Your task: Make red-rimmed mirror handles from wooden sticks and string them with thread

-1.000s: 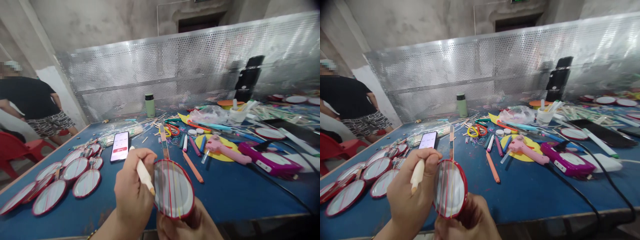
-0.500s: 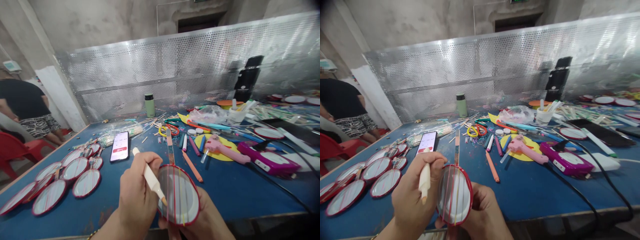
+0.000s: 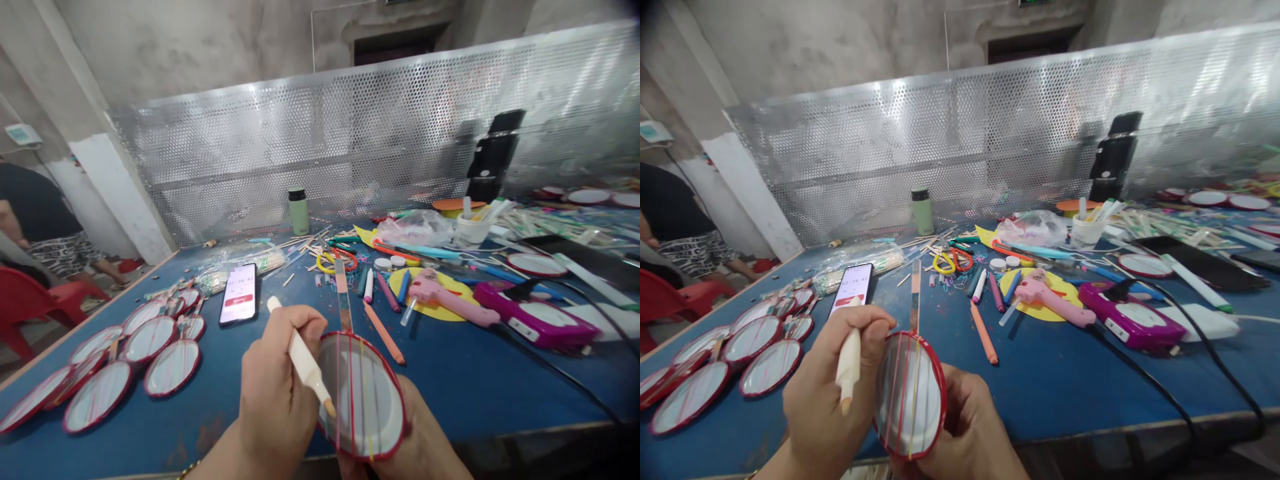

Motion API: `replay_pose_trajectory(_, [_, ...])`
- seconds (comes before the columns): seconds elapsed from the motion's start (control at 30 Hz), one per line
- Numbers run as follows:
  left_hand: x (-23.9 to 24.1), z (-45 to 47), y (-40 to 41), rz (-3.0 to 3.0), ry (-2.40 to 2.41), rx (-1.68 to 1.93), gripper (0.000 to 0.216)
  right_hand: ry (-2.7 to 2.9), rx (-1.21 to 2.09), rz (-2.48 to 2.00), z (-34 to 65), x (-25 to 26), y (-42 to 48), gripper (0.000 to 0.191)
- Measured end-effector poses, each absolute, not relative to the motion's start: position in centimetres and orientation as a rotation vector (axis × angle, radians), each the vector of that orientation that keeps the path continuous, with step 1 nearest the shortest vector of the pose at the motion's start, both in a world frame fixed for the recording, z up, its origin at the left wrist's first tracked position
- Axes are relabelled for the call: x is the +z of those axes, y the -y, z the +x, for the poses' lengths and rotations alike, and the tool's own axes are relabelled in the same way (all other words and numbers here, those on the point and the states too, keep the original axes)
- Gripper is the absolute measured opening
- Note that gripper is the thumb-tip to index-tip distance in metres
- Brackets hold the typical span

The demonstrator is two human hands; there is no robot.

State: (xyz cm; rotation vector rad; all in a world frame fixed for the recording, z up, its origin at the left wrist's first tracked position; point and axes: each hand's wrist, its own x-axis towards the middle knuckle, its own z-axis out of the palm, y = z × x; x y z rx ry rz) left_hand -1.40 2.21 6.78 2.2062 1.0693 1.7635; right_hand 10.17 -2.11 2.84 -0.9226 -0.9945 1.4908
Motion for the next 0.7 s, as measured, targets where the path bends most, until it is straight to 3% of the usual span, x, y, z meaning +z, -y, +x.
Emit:
replay_pose_trajectory(0.37, [7.0, -1.4, -1.7, 2.203, -1.139, 1.791, 0.015, 1.136, 1.584, -0.769, 10.6, 1.6, 1.6, 0.048])
replay_pose_trajectory(0.7, [7.0, -1.3, -1.8, 2.207, -1.181, 1.829, 0.016, 1.023, 1.611, -0.801, 10.6, 1.5, 2.4, 0.042])
